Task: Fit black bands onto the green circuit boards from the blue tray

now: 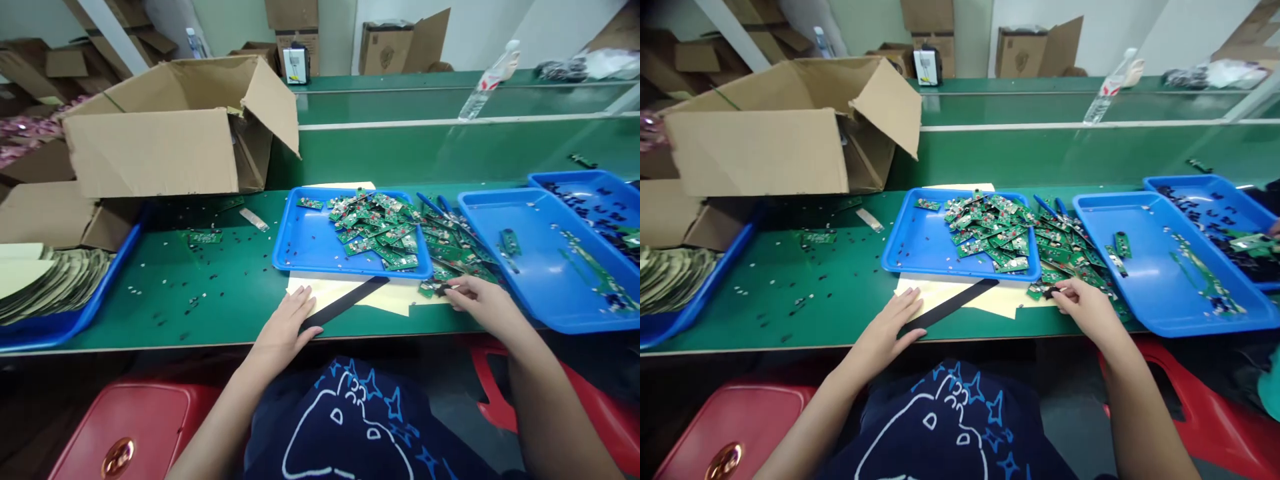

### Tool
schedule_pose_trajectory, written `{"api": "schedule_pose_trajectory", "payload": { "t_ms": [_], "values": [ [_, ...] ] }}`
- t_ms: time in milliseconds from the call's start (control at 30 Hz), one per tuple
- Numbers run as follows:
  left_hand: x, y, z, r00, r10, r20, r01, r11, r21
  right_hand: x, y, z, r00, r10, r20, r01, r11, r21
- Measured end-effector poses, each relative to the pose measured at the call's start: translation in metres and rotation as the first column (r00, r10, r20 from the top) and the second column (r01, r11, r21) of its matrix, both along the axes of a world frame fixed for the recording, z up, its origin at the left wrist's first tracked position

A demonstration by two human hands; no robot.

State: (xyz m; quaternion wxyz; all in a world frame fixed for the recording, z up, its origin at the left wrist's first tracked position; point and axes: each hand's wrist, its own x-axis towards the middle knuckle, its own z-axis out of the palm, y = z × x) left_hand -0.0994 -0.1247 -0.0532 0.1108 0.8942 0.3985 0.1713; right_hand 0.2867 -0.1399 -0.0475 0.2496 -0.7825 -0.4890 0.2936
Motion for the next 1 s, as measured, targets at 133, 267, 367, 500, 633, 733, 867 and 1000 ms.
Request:
{"api": "schedule_pose_trajectory", "payload": {
  "t_ms": [133,267,367,500,633,733,867,1000],
  "values": [
    [0.002,-0.004,-0.002,0.997,-0.007,0.074,0.003,0.999,0.053,0.009,-0.006,0.005,0.985,0.031,-0.167,-0.028,0.999,0.019],
    [0.002,-0.007,-0.004,0.980,0.024,0.197,-0.042,0.996,0.084,-0.006,-0.014,0.027,0.985,-0.009,0.173,0.005,1.000,0.026],
    [0.003,-0.005,-0.004,0.964,0.052,0.259,-0.075,0.994,0.078,-0.051,-0.014,0.037,0.971,0.129,0.200,-0.180,0.947,0.265],
    [0.005,0.002,-0.002,0.966,0.035,0.258,-0.050,0.997,0.053,-0.130,-0.004,0.031,0.796,0.538,0.275,-0.594,0.612,0.522],
    [0.006,0.006,-0.001,0.962,0.012,0.271,-0.017,1.000,0.017,-0.183,0.013,0.018,0.666,0.621,0.413,-0.729,0.424,0.538],
    [0.004,0.007,-0.004,0.952,0.049,0.302,-0.040,0.999,-0.035,-0.198,0.021,0.010,0.589,0.620,0.518,-0.802,0.372,0.467],
    [0.002,0.007,-0.006,0.941,0.078,0.329,-0.044,0.993,-0.110,-0.201,0.028,0.003,0.501,0.636,0.587,-0.861,0.297,0.413],
    [0.002,0.009,-0.003,0.935,0.093,0.342,-0.048,0.989,-0.139,-0.199,0.033,0.002,0.447,0.632,0.633,-0.886,0.211,0.414]
  ]
}}
